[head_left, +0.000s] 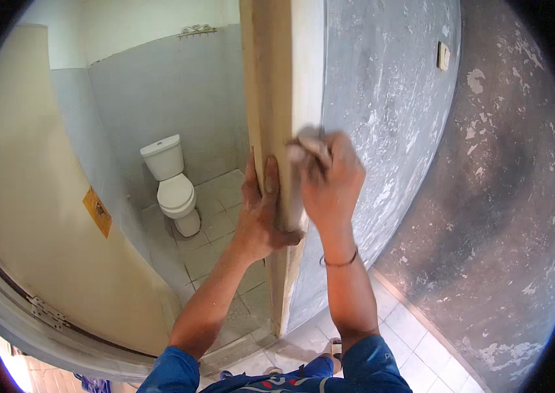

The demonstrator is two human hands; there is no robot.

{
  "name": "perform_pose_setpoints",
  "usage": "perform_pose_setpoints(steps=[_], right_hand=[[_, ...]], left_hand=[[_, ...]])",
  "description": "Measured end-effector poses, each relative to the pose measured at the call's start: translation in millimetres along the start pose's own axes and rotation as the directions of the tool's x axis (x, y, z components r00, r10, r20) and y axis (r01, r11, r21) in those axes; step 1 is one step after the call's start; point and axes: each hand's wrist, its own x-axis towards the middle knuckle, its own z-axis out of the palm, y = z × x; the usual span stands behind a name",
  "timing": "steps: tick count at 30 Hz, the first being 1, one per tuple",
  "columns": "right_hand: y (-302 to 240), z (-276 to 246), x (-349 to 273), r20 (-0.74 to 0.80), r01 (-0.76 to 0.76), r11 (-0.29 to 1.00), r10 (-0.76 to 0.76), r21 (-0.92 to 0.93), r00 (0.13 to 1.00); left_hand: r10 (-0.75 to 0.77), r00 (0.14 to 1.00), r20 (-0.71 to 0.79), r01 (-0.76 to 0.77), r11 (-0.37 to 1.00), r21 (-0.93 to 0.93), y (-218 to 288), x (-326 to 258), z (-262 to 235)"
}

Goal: Sanding the wooden frame of a bathroom door using a piece of sandpaper.

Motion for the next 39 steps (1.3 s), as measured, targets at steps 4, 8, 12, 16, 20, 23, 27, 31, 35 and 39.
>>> perform_pose_setpoints(steps=[4, 8, 12, 16, 20, 23, 27, 31, 35, 39], right_hand=[[1.4, 0.5, 0.5, 0.038, -0.093, 0.991, 0.097, -0.094, 0.995], [-4.9, -5.9, -36.5, 0.092, -0.285, 0.958, 0.281, 0.038, 0.955], [-6.1, -8.1, 0.2, -0.022, -0.157, 0.988, 0.157, 0.005, 0.987], [-10.9, -4.4, -7.0, 0.03, -0.191, 0.981, 0.193, -0.046, 0.981], [-11.4, 0.8, -28.0, 0.006, -0.251, 0.964, 0.251, 0.086, 0.968], [-2.6, -0.1, 7.2, -0.011, -0.085, 0.996, 0.085, -0.015, 0.996], [-9.2, -2.5, -5.1, 0.046, -0.17, 0.985, 0.169, 0.01, 0.984], [-11.2, -0.9, -24.7, 0.055, -0.155, 0.988, 0.156, -0.016, 0.986], [-15.6, -2.4, -2.2, 0.091, -0.259, 0.959, 0.25, 0.111, 0.964], [-14.4, 3.1, -23.8, 0.078, -0.299, 0.941, 0.289, 0.16, 0.954]], left_hand=[[-0.074, 0.996, 0.041, 0.073, 0.997, 0.01, 2.3, 0.6, -0.5], [0.019, 0.999, -0.027, -0.019, 1.0, 0.013, -0.1, -2.4, -4.5], [0.023, 0.999, -0.032, -0.024, 0.999, -0.048, 7.2, 1.9, -0.8], [-0.075, 0.997, -0.005, 0.075, 0.997, -0.006, 8.6, 1.0, -2.9], [-0.045, 0.999, 0.021, 0.041, 0.99, 0.134, -1.1, -0.1, -1.0], [-0.031, 0.999, 0.015, 0.03, 0.995, 0.095, 1.0, 0.8, -0.3], [-0.024, 1.0, 0.01, 0.025, 1.0, -0.006, 1.3, -1.0, -3.6], [-0.058, 0.998, 0.029, 0.051, 0.974, 0.222, -5.1, 1.6, 2.5], [-0.075, 0.99, 0.12, 0.039, 0.961, 0.273, 3.9, 6.1, -0.5], [-0.066, 0.996, 0.063, 0.061, 0.995, 0.076, -1.0, 1.8, -4.5]])
